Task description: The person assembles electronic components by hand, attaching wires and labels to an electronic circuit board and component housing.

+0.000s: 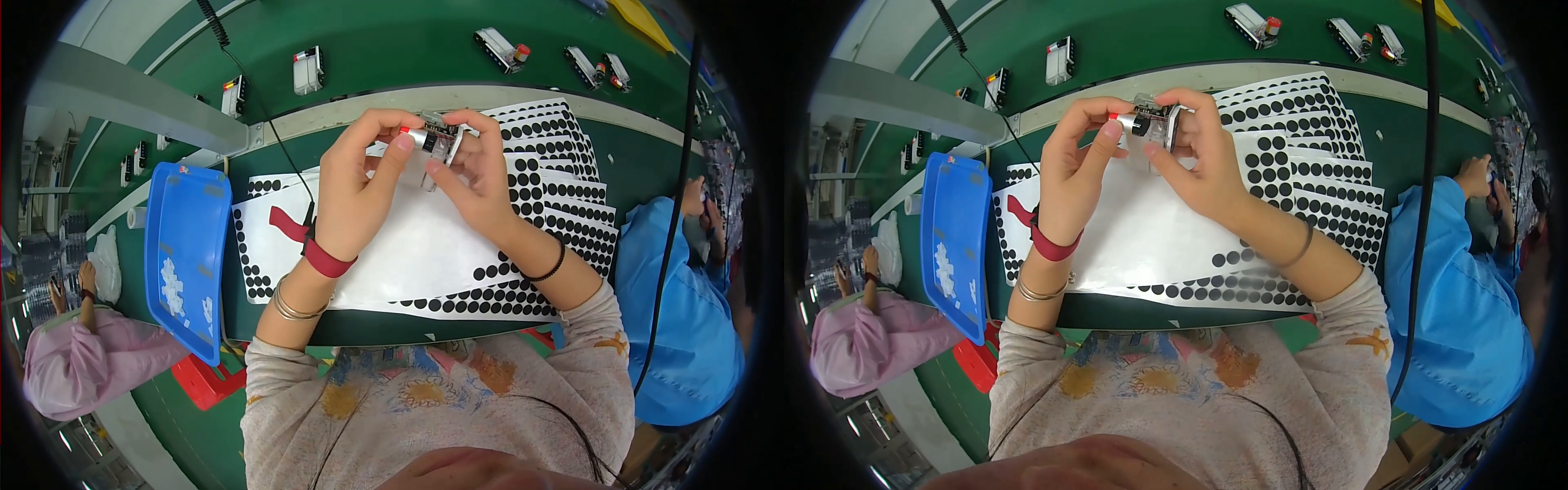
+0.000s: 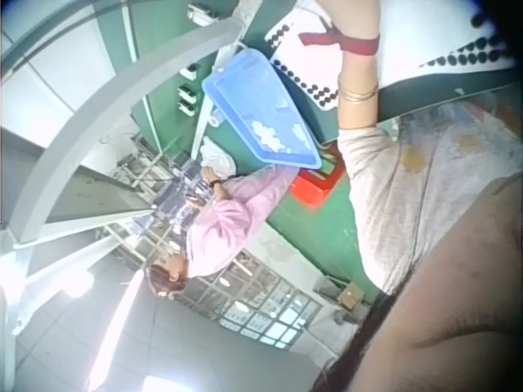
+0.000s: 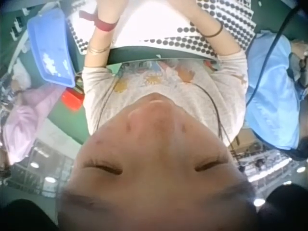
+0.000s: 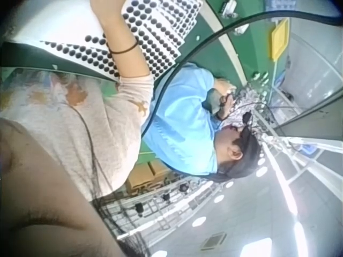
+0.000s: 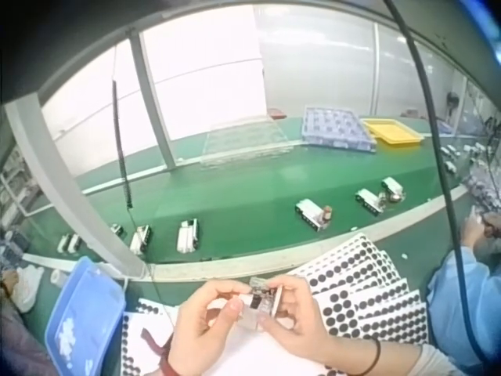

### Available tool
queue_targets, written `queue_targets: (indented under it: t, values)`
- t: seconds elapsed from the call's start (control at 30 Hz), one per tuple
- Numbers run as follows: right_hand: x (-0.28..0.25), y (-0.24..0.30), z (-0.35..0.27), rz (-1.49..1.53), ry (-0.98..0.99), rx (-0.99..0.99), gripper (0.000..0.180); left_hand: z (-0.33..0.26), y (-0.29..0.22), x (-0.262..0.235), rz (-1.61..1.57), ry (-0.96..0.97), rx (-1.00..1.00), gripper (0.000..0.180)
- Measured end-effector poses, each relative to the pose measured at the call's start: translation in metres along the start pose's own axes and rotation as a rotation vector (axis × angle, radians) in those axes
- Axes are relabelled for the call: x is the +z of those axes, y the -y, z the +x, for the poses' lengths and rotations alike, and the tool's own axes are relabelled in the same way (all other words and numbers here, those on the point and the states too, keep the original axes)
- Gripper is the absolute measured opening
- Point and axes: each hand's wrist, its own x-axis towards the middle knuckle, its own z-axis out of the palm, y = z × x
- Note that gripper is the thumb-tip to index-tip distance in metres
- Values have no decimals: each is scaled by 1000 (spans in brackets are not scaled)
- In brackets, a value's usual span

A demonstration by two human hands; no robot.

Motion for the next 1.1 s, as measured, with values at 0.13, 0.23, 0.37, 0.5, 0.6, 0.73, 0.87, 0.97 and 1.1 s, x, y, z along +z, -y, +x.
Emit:
queue_targets:
  t: [0.13,0.23,0.37,0.5,0.6,0.73,0.87,0.97,1.1]
  values:
    - [5,2,1,-28,-45,-45,56,3,5,-5,-26,-30,-72,17]
    - [2,-2,2,-38,22,67,57,5,13,-7,-113,-27,-115,18]
    - [2,-12,2,-80,-57,-20,46,4,18,4,-174,-46,-100,17]
    - [2,-10,0,-101,-81,-24,44,1,25,12,-210,-117,-50,17]
    - [3,-10,0,-88,-97,-37,45,1,31,13,-152,-114,8,20]
    - [1,-9,0,-100,-79,-68,43,-2,32,16,-80,-133,50,28]
    - [-3,-5,1,-140,-45,-128,36,0,21,21,-203,-134,32,30]
    - [-9,-8,-1,-118,-46,-139,30,1,25,18,-238,96,68,28]
    - [-8,-1,1,-155,-3,-177,26,-8,22,24,-204,26,117,26]
